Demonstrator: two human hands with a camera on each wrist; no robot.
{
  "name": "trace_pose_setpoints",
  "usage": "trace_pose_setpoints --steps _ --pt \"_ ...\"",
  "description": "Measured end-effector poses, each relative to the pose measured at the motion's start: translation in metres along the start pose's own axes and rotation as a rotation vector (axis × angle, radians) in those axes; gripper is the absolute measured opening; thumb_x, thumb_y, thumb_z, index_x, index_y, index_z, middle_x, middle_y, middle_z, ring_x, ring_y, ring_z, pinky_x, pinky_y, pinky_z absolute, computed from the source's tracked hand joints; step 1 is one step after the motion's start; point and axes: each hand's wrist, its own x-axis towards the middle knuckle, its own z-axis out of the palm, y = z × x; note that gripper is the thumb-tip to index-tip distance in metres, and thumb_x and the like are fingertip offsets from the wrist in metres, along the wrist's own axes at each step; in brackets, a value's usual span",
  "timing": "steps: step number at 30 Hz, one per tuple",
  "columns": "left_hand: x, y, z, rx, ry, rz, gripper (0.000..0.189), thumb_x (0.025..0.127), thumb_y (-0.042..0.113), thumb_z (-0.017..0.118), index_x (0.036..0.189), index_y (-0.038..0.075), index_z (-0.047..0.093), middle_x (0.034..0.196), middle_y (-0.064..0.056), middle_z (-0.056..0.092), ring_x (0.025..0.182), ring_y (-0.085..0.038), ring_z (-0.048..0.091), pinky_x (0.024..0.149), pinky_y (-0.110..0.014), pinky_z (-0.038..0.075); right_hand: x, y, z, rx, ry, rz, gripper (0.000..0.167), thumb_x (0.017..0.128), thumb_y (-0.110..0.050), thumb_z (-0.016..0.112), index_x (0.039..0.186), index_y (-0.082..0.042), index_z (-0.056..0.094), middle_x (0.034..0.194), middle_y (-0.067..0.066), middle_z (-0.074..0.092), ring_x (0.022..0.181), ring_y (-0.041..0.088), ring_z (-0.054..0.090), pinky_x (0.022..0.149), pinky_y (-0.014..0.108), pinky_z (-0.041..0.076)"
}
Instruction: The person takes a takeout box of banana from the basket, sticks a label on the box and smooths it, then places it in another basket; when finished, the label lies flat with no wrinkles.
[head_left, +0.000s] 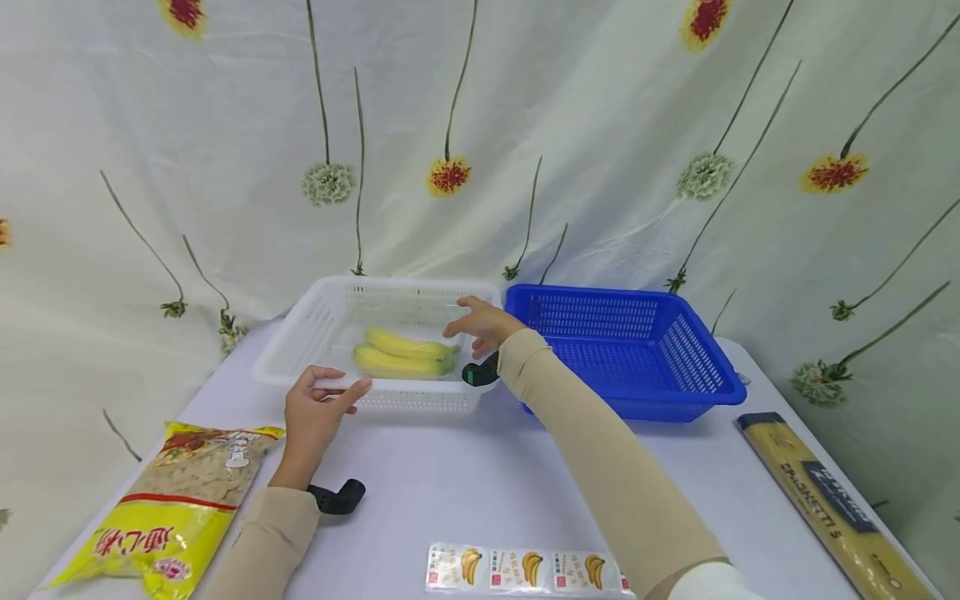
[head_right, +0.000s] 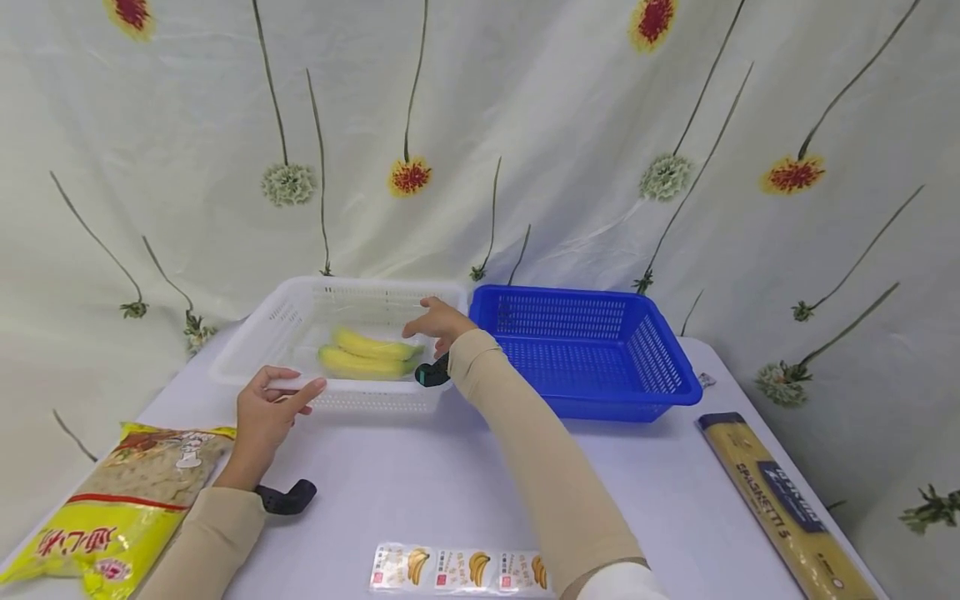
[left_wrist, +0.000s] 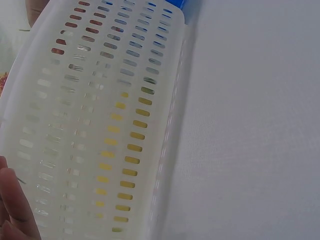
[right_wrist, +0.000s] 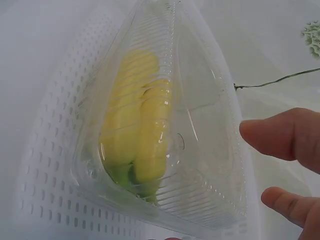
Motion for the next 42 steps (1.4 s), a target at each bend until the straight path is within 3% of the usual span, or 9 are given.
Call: trace_pose_setpoints --steps 7,11,13,15,17,20,28,34,42 --pt "-0.001 0.001 0.001 -0.011 0.01 0.019 0.044 0.093 0.022 0.089 0.119 0.002 0.058 0.073 0.004 0.074 0.063 -0.014 0.072 0.063 -0.022 0.047 0.011 0.0 0.007 0.066 -0.052 0.057 0.093 0.103 -0.002 0.066 0.176 -0.022 0.012 0.178 0.021 0.017 0.147 0.058 0.043 0.114 0.056 0.047" --pt "-0.001 0.002 0.001 -0.012 0.007 0.014 0.044 0.093 0.021 0.089 0.119 0.002 0.058 0.072 0.005 0.074 0.062 -0.012 0.071 0.063 -0.022 0.047 0.017 0.003 0.011 0.065 -0.087 0.067 0.095 0.103 0.0 0.065 0.176 -0.022 0.008 0.18 0.019 0.01 0.143 0.048 0.051 0.112 0.051 0.049" --pt "-0.001 0.002 0.0 -0.009 0.007 0.017 0.044 0.093 0.021 0.088 0.119 0.002 0.058 0.072 0.007 0.073 0.061 -0.011 0.071 0.063 -0.022 0.047 0.019 0.004 0.012 0.055 -0.101 0.071 0.096 0.104 0.001 0.066 0.176 -0.023 0.008 0.181 0.017 0.006 0.131 0.042 0.059 0.103 0.046 0.053" --pt "-0.001 0.002 0.0 -0.006 0.011 0.022 0.044 0.093 0.021 0.088 0.119 0.001 0.059 0.072 0.007 0.074 0.061 -0.01 0.071 0.062 -0.022 0.047 0.02 0.004 0.013 0.051 -0.108 0.074 0.096 0.104 0.001 0.065 0.176 -0.025 0.007 0.181 0.016 0.004 0.109 0.035 0.061 0.09 0.041 0.053" --pt "-0.001 0.003 0.0 -0.003 0.014 0.021 0.044 0.093 0.021 0.088 0.119 0.001 0.059 0.071 0.008 0.073 0.061 -0.009 0.07 0.062 -0.022 0.046 0.021 0.003 0.014 0.043 -0.107 0.072 0.095 0.105 -0.001 0.065 0.176 -0.026 0.007 0.181 0.016 0.005 0.09 0.03 0.054 0.08 0.037 0.051" --pt "-0.001 0.003 0.0 -0.006 0.011 0.017 0.045 0.094 0.022 0.088 0.12 0.001 0.058 0.071 0.011 0.072 0.061 -0.009 0.07 0.063 -0.022 0.047 0.02 0.002 0.016 0.059 -0.095 0.069 0.096 0.105 -0.002 0.066 0.176 -0.029 0.007 0.181 0.015 0.01 0.08 0.026 0.046 0.072 0.035 0.049" --pt "-0.001 0.002 0.0 -0.023 -0.002 0.007 0.046 0.094 0.024 0.088 0.121 0.002 0.058 0.07 0.014 0.071 0.063 -0.012 0.072 0.065 -0.022 0.048 0.014 0.004 0.017 0.105 -0.044 0.024 0.094 0.102 0.0 0.069 0.175 -0.031 0.017 0.179 0.014 0.017 0.097 0.029 0.055 0.068 0.031 0.059" --pt "-0.002 0.001 -0.001 -0.021 -0.006 -0.005 0.048 0.094 0.025 0.089 0.122 0.002 0.057 0.072 0.014 0.07 0.063 -0.012 0.072 0.066 -0.021 0.051 0.01 0.003 0.013 0.088 -0.021 -0.051 0.092 0.101 -0.001 0.072 0.175 -0.025 0.022 0.176 0.016 0.023 0.092 0.027 0.056 0.073 0.034 0.063" --pt "-0.002 0.001 -0.001 -0.013 -0.006 -0.006 0.048 0.093 0.027 0.089 0.122 0.004 0.058 0.074 0.014 0.071 0.064 -0.013 0.073 0.067 -0.021 0.051 -0.002 -0.005 0.003 0.07 0.002 -0.141 0.091 0.1 0.001 0.073 0.174 -0.024 0.025 0.177 0.015 0.022 0.125 0.043 0.061 0.087 0.044 0.064"
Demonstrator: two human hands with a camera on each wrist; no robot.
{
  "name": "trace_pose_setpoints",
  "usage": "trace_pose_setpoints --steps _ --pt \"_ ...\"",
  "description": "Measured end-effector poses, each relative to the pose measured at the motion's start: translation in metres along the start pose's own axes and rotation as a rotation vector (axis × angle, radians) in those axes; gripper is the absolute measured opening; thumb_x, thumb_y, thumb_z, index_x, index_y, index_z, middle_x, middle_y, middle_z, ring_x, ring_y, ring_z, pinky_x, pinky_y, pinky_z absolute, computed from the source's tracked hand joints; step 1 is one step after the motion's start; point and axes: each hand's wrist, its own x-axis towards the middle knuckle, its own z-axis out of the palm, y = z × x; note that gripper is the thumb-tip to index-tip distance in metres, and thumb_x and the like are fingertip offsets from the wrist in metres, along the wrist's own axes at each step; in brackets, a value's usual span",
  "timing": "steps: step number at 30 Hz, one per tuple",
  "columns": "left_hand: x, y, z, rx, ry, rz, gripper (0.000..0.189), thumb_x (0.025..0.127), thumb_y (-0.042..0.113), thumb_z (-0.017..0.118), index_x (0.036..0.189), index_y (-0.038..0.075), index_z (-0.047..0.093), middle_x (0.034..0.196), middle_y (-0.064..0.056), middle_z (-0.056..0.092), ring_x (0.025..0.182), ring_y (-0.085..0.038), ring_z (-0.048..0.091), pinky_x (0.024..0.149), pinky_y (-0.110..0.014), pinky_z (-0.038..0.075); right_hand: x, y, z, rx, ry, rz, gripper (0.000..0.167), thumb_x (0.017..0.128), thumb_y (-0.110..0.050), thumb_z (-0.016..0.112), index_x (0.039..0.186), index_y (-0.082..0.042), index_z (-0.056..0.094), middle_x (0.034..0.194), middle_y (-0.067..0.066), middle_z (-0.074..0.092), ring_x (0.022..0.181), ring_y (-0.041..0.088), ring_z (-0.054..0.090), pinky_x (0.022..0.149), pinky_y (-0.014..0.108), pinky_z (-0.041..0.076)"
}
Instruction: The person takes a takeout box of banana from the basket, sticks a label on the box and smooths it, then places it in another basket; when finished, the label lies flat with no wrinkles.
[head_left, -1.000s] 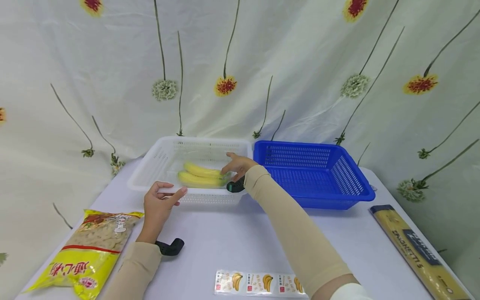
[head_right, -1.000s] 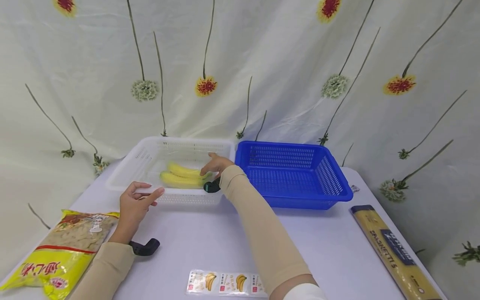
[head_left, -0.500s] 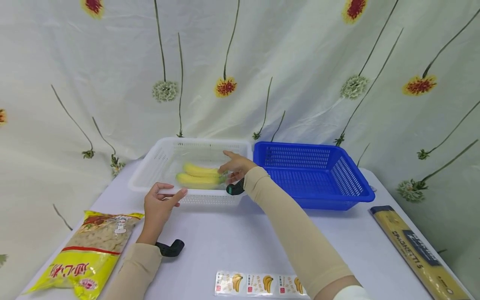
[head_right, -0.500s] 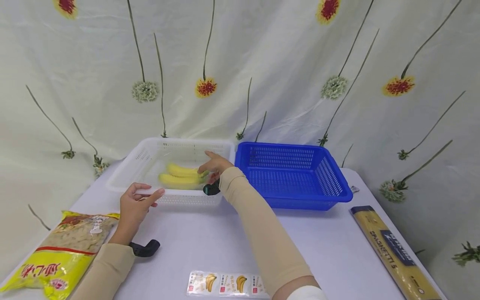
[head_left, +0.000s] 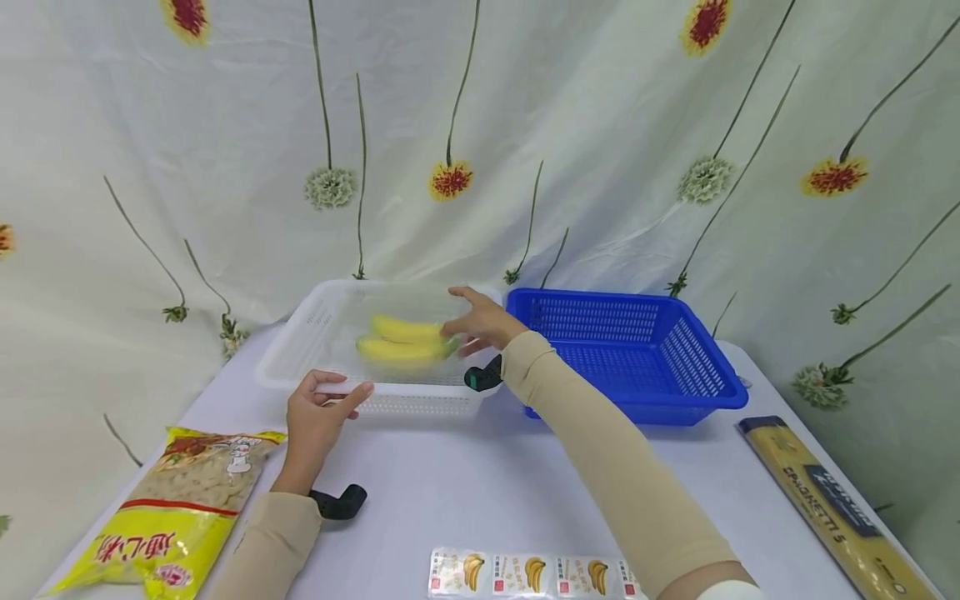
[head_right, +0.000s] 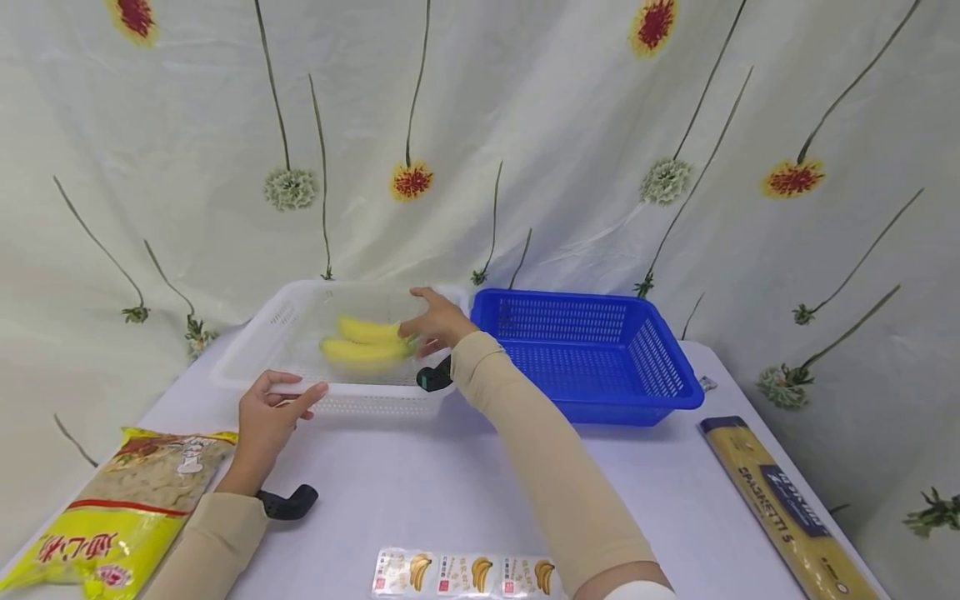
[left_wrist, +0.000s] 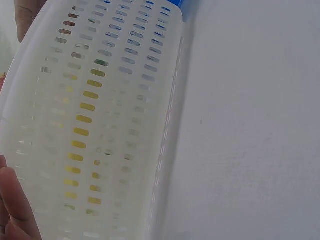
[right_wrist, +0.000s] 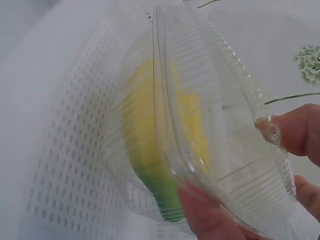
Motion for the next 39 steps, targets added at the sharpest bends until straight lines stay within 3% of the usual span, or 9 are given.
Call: trace_pose_setpoints --steps 5,8,12,16,23,31,39 --pt "-0.001 0.0 0.003 -0.004 -0.006 0.01 0.047 0.093 0.025 0.089 0.121 0.003 0.058 0.073 0.014 0.072 0.063 -0.014 0.073 0.066 -0.021 0.05 -0.009 -0.006 -0.011 -0.045 0.023 -0.02 0.09 0.1 -0.002 0.074 0.173 -0.025 0.027 0.16 0.025 0.045 0.133 0.045 0.058 0.089 0.046 0.063" --pt "-0.001 0.001 0.004 0.003 -0.006 0.016 0.047 0.093 0.025 0.089 0.121 0.003 0.058 0.074 0.013 0.072 0.063 -0.014 0.073 0.065 -0.021 0.05 -0.016 -0.008 -0.02 -0.073 0.041 -0.041 0.087 0.101 -0.005 0.074 0.172 -0.025 0.028 0.147 0.026 0.055 0.128 0.044 0.061 0.089 0.047 0.063" --pt "-0.001 0.001 0.005 0.013 -0.004 0.019 0.047 0.094 0.025 0.089 0.122 0.003 0.058 0.075 0.013 0.072 0.063 -0.014 0.073 0.065 -0.021 0.05 -0.026 -0.01 -0.031 -0.112 0.061 -0.077 0.083 0.102 -0.008 0.074 0.172 -0.024 0.031 0.131 0.021 0.059 0.104 0.033 0.064 0.088 0.046 0.064" --pt "0.0 0.0 0.006 0.012 -0.011 0.018 0.048 0.094 0.025 0.088 0.123 0.003 0.058 0.075 0.013 0.072 0.063 -0.014 0.073 0.065 -0.021 0.05 -0.037 -0.011 -0.044 -0.139 0.069 -0.102 0.083 0.101 -0.011 0.073 0.172 -0.022 0.031 0.123 0.019 0.059 0.083 0.023 0.055 0.086 0.043 0.064" --pt "0.001 -0.002 0.006 0.011 -0.005 0.03 0.047 0.093 0.026 0.089 0.121 0.003 0.058 0.074 0.012 0.073 0.062 -0.014 0.073 0.063 -0.022 0.048 -0.052 -0.007 -0.069 -0.066 0.04 -0.102 0.081 0.104 -0.011 0.069 0.173 -0.023 0.028 0.135 0.022 0.058 0.072 0.018 0.057 0.087 0.043 0.063" --pt "0.002 -0.005 0.003 -0.004 0.009 0.023 0.046 0.093 0.023 0.089 0.122 0.003 0.058 0.067 0.02 0.069 0.06 -0.01 0.072 0.061 -0.022 0.045 -0.071 0.005 -0.089 -0.032 0.014 -0.107 0.076 0.106 -0.011 0.064 0.172 -0.025 0.029 0.135 0.022 0.054 0.078 0.02 0.058 0.082 0.04 0.062" --pt "0.002 -0.003 0.003 0.001 0.014 0.021 0.048 0.094 0.023 0.089 0.123 0.002 0.057 0.069 0.019 0.069 0.06 -0.01 0.071 0.06 -0.022 0.045 -0.094 0.019 -0.105 -0.033 -0.001 -0.109 0.074 0.109 -0.011 0.061 0.173 -0.024 0.026 0.138 0.024 0.053 0.087 0.024 0.058 0.081 0.04 0.062"
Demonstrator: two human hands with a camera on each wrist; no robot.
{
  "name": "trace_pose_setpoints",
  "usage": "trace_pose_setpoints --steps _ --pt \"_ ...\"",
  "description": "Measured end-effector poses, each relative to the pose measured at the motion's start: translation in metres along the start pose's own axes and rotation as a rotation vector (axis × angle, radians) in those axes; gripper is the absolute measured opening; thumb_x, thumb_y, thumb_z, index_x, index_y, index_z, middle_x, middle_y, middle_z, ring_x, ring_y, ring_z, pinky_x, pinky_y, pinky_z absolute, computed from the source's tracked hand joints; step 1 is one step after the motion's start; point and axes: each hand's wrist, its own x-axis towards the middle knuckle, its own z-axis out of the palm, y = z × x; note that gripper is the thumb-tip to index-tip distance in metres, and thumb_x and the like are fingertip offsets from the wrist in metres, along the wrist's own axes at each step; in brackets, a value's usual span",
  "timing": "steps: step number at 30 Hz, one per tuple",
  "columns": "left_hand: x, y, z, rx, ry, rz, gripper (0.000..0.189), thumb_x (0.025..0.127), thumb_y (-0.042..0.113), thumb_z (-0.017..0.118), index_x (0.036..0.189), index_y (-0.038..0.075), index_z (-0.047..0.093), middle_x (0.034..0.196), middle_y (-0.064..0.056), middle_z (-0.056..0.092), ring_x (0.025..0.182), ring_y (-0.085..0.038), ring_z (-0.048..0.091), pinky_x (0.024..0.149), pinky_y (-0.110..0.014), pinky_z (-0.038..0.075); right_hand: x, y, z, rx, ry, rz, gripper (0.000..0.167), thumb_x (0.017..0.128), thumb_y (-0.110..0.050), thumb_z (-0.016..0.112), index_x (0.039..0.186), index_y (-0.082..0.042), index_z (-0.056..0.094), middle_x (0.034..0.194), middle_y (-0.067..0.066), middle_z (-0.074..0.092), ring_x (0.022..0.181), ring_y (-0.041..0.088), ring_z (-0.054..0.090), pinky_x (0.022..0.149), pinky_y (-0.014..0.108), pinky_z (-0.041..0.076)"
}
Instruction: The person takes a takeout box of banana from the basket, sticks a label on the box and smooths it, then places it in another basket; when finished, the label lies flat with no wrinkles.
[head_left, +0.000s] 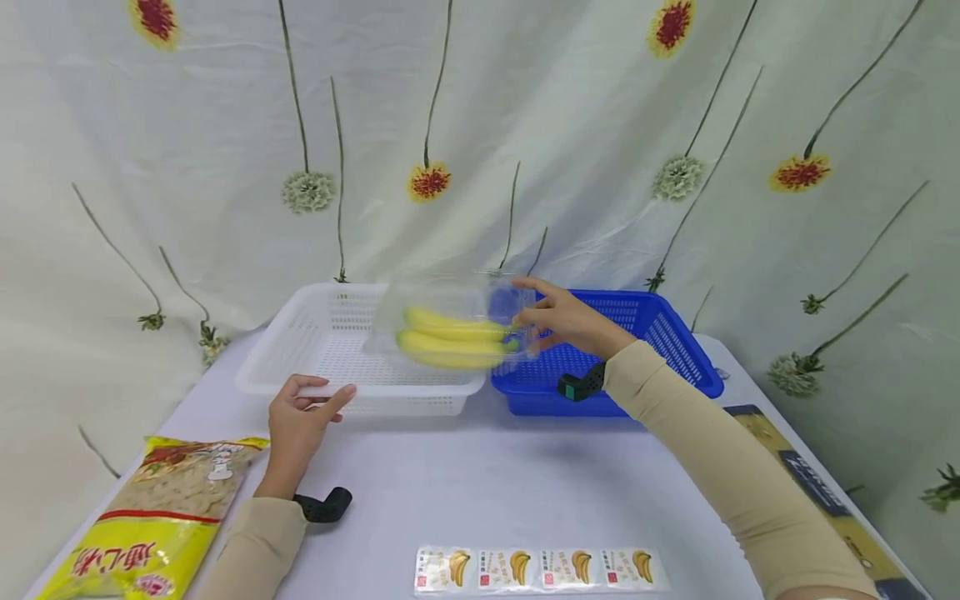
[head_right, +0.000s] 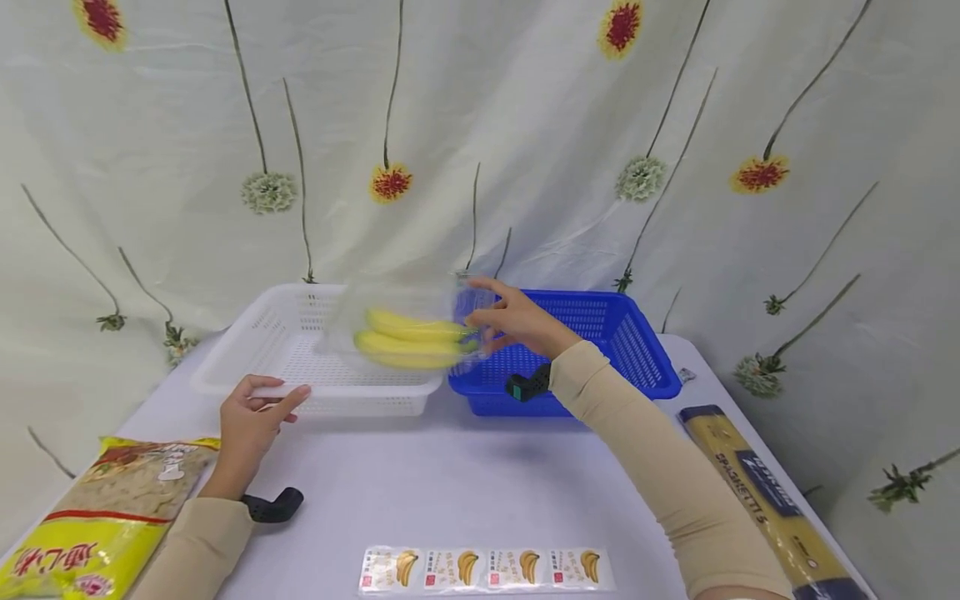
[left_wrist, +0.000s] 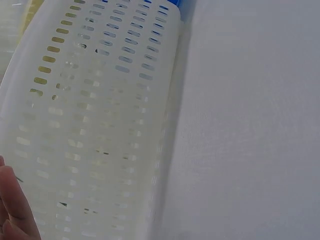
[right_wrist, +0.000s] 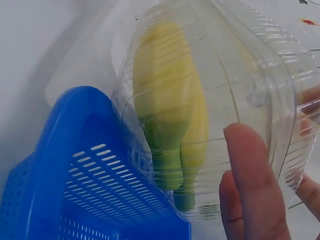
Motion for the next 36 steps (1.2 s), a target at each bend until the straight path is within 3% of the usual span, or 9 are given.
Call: trace_pose_setpoints --steps 6,16,27,36 --pt "0.0 0.001 0.0 0.016 -0.002 0.001 0.049 0.094 0.025 0.088 0.123 0.001 0.057 0.07 0.019 0.07 0.062 -0.012 0.073 0.061 -0.022 0.045 -0.02 0.011 -0.01 -0.026 0.006 -0.005 0.074 0.109 -0.011 0.062 0.173 -0.024 0.026 0.137 0.026 0.054 0.096 0.027 0.064 0.084 0.042 0.062" --pt "-0.001 0.003 -0.001 0.023 -0.002 -0.01 0.047 0.095 0.025 0.087 0.122 0.003 0.056 0.074 0.017 0.07 0.064 -0.012 0.073 0.065 -0.021 0.05 -0.05 0.027 -0.022 -0.003 0.024 -0.013 0.075 0.109 -0.009 0.063 0.173 -0.02 0.026 0.152 0.031 0.04 0.121 0.041 0.061 0.084 0.042 0.064" --pt "-0.003 0.003 0.004 0.055 0.003 -0.036 0.052 0.096 0.027 0.086 0.128 0.002 0.054 0.08 0.011 0.07 0.067 -0.011 0.072 0.067 -0.022 0.051 -0.084 0.04 -0.027 -0.005 0.011 -0.016 0.078 0.106 -0.009 0.066 0.173 -0.016 0.026 0.159 0.034 0.031 0.11 0.035 0.067 0.08 0.044 0.065" --pt "-0.003 0.004 0.003 0.046 0.009 -0.042 0.051 0.096 0.031 0.087 0.125 0.006 0.054 0.081 0.012 0.068 0.065 -0.009 0.071 0.063 -0.022 0.05 -0.108 0.046 -0.024 -0.029 0.001 -0.016 0.078 0.105 -0.009 0.067 0.172 -0.012 0.027 0.156 0.034 0.034 0.105 0.032 0.07 0.076 0.041 0.064"
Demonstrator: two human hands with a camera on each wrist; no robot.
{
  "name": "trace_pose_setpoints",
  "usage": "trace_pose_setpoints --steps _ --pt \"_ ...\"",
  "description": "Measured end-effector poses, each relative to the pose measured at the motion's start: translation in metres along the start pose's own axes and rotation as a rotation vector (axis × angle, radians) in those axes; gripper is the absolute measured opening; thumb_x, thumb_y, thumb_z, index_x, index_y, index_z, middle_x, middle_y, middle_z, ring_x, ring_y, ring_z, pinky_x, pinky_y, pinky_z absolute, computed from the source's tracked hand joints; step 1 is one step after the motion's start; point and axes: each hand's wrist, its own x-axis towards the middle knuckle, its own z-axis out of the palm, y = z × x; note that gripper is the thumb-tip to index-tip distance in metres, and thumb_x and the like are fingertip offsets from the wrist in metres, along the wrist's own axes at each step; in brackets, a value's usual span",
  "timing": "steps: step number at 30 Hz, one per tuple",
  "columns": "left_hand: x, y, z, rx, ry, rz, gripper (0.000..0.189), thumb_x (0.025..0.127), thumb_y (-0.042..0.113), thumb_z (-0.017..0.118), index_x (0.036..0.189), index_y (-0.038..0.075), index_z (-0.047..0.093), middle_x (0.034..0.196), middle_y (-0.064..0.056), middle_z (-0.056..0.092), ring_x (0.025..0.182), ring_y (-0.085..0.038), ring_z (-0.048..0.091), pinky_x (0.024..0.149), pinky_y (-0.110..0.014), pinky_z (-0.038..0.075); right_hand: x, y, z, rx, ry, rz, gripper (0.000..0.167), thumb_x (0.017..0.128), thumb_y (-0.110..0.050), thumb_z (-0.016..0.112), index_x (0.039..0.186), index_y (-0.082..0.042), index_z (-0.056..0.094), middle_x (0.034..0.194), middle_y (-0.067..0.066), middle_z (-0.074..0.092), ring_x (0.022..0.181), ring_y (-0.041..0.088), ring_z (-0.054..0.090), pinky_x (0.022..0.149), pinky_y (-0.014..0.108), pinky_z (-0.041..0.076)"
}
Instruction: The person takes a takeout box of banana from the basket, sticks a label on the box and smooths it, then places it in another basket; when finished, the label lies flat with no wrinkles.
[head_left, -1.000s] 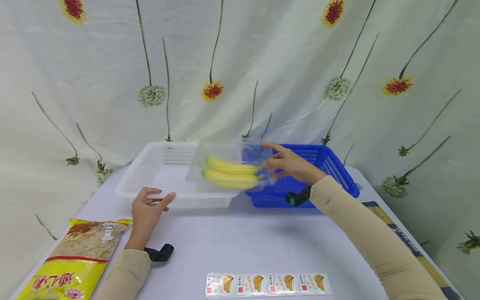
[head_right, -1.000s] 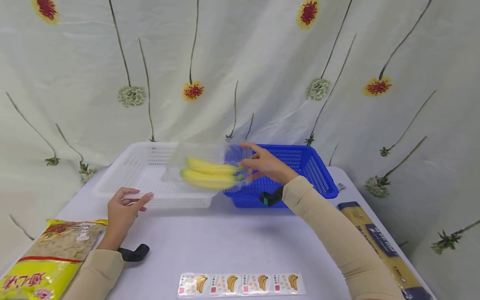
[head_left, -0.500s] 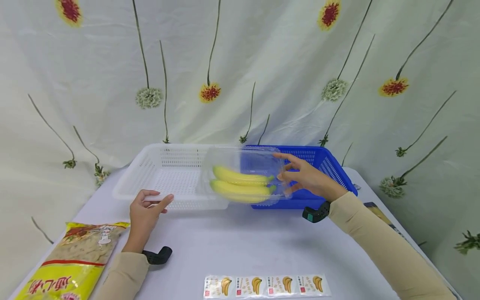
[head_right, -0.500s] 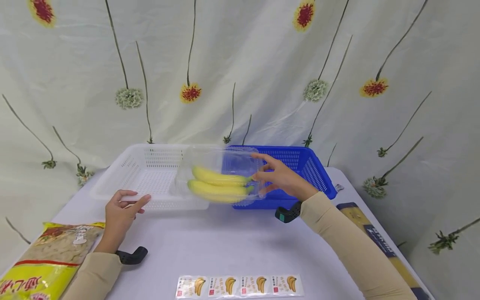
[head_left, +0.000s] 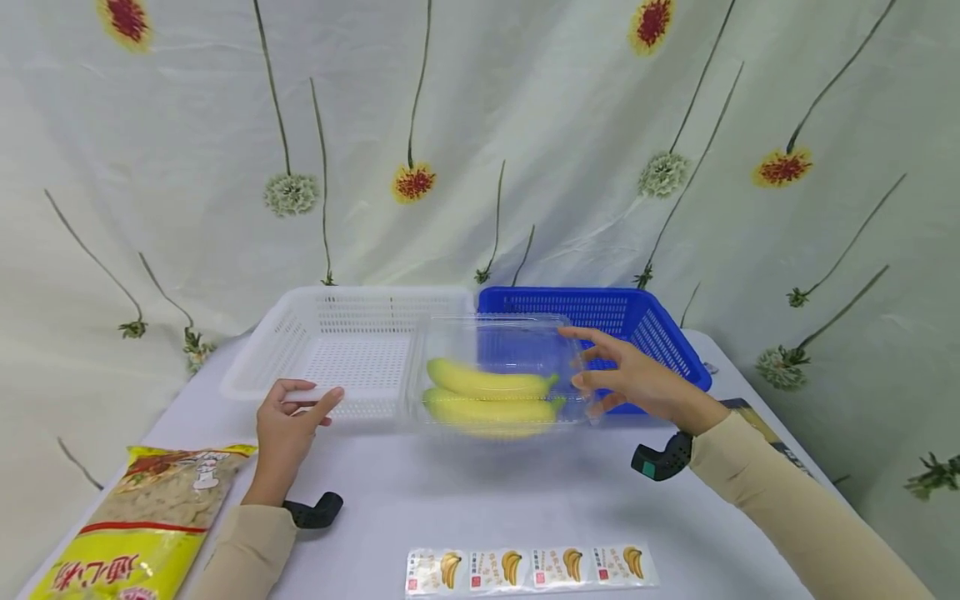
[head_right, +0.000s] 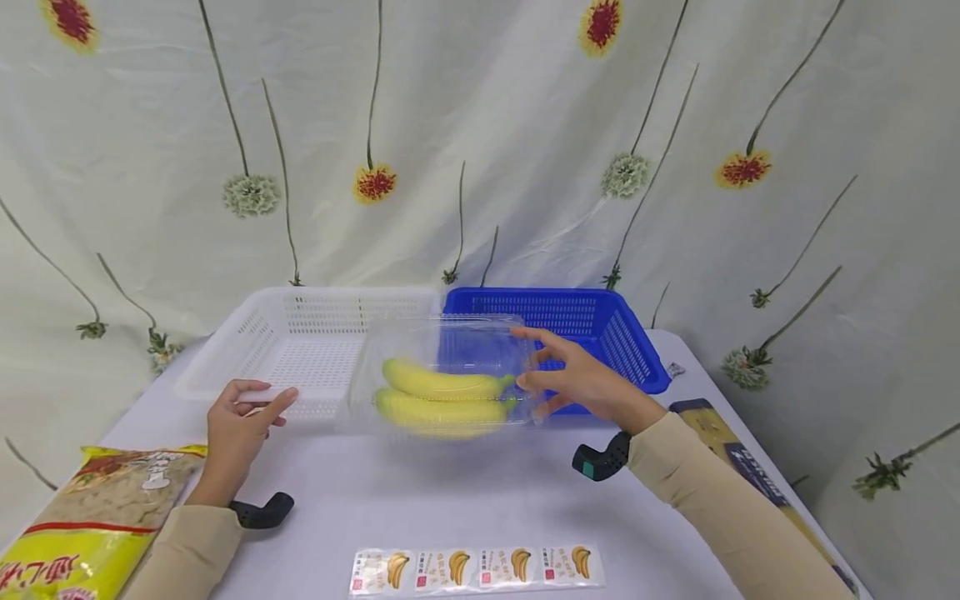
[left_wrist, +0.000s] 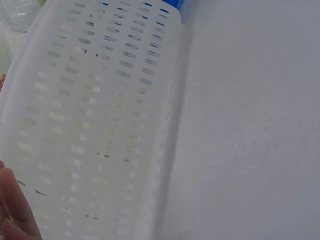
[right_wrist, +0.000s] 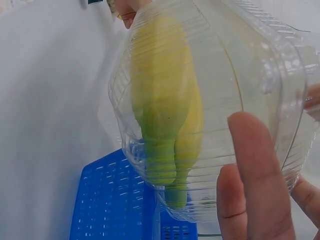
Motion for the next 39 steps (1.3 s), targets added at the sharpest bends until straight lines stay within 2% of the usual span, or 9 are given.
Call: trace_pose_setpoints --steps 12,22,28,34,39 --pt "0.001 0.003 0.0 -0.033 0.005 0.009 0.046 0.096 0.028 0.086 0.121 0.009 0.053 0.078 0.016 0.066 0.063 -0.007 0.07 0.06 -0.021 0.047 -0.033 0.003 0.007 -0.034 -0.006 -0.027 0.077 0.105 -0.009 0.069 0.171 -0.008 0.028 0.157 0.037 0.036 0.115 0.04 0.067 0.077 0.045 0.065" --pt "0.002 0.003 0.0 -0.05 -0.005 0.002 0.045 0.096 0.026 0.086 0.121 0.01 0.052 0.077 0.018 0.066 0.065 -0.007 0.071 0.059 -0.021 0.048 -0.058 0.017 0.012 0.055 -0.082 -0.074 0.081 0.105 -0.014 0.071 0.17 -0.004 0.024 0.158 0.042 0.029 0.104 0.033 0.067 0.071 0.046 0.065" --pt "0.003 0.001 0.002 -0.047 -0.005 -0.007 0.047 0.096 0.025 0.086 0.124 0.009 0.052 0.079 0.016 0.066 0.064 -0.005 0.069 0.061 -0.021 0.048 -0.07 0.032 0.015 0.101 -0.09 -0.084 0.082 0.106 -0.017 0.072 0.17 -0.005 0.023 0.159 0.044 0.023 0.095 0.024 0.068 0.07 0.045 0.065" --pt "0.002 0.0 0.003 -0.038 0.005 -0.011 0.046 0.096 0.025 0.086 0.122 0.011 0.052 0.079 0.017 0.066 0.063 -0.004 0.069 0.061 -0.021 0.049 -0.079 0.048 0.018 0.111 -0.088 -0.096 0.08 0.105 -0.015 0.072 0.169 -0.006 0.025 0.152 0.039 0.033 0.086 0.019 0.067 0.067 0.042 0.064" --pt "0.0 0.001 0.003 -0.048 0.013 -0.013 0.045 0.096 0.025 0.086 0.121 0.011 0.052 0.078 0.018 0.066 0.062 -0.004 0.069 0.061 -0.021 0.049 -0.084 0.059 0.02 0.126 -0.098 -0.092 0.074 0.105 -0.014 0.072 0.169 -0.018 0.034 0.149 0.035 0.038 0.086 0.019 0.068 0.067 0.041 0.064"
